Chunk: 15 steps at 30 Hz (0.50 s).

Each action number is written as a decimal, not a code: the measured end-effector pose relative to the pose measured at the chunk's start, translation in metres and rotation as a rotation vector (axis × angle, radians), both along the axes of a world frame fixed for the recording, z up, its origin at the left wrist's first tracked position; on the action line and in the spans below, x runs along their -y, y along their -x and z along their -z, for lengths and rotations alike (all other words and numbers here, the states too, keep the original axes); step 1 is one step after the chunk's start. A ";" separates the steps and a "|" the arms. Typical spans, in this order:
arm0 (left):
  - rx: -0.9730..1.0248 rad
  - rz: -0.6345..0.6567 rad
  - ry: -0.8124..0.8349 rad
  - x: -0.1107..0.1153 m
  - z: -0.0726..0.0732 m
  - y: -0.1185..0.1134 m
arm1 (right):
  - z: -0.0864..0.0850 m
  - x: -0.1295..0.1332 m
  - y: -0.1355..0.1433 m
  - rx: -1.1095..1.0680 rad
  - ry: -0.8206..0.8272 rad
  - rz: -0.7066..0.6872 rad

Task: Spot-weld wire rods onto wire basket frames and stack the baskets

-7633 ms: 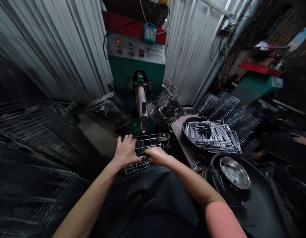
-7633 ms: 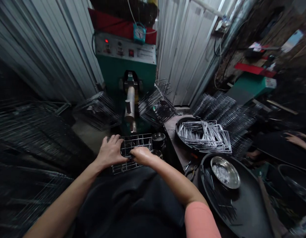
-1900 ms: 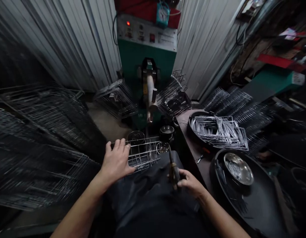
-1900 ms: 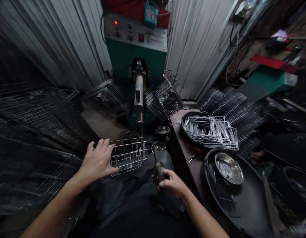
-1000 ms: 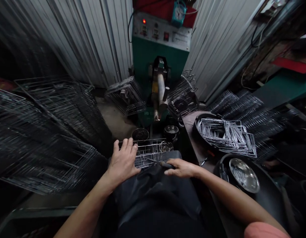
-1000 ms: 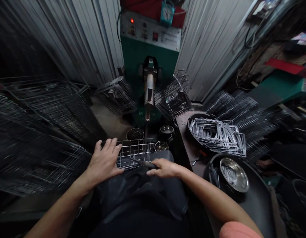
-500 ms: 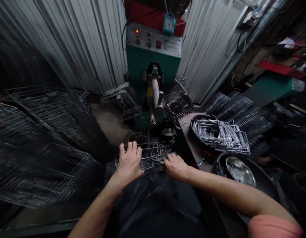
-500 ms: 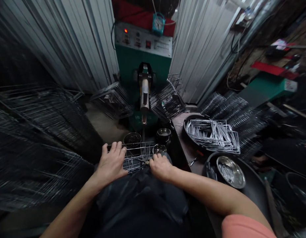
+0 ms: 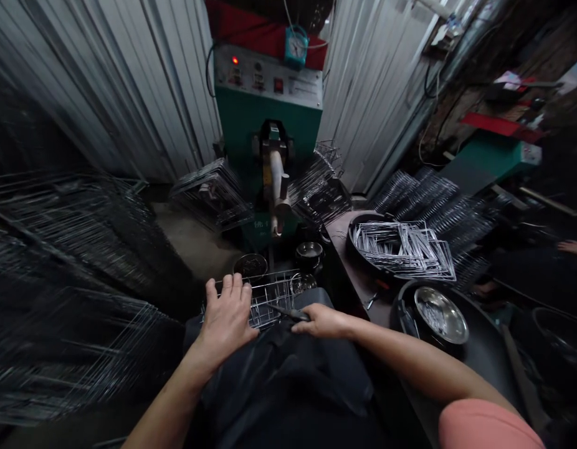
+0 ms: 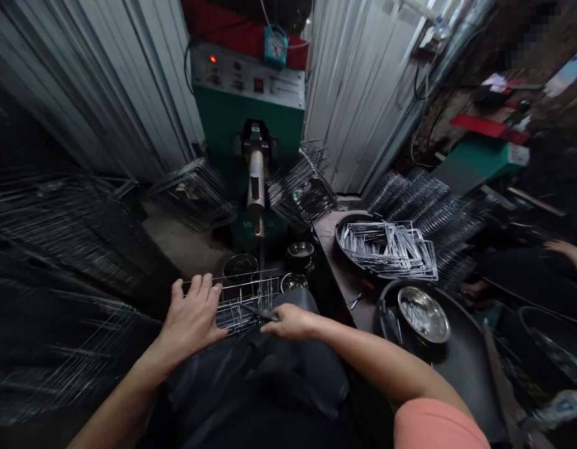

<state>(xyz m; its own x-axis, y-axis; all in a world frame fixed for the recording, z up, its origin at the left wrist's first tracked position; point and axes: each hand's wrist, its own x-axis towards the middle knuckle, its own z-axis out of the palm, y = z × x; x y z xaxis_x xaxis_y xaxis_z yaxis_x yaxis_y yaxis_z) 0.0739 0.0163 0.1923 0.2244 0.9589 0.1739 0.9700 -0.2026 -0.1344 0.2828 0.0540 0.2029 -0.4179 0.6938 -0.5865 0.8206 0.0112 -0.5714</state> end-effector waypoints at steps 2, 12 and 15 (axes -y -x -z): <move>-0.008 0.013 -0.006 0.001 0.000 -0.002 | 0.002 -0.001 0.003 0.022 -0.101 -0.013; -0.031 0.022 0.010 0.001 0.003 0.007 | 0.022 0.014 -0.005 -0.560 0.673 0.408; 0.029 0.040 -0.022 0.004 0.008 0.022 | 0.026 0.033 -0.023 -0.633 0.772 0.393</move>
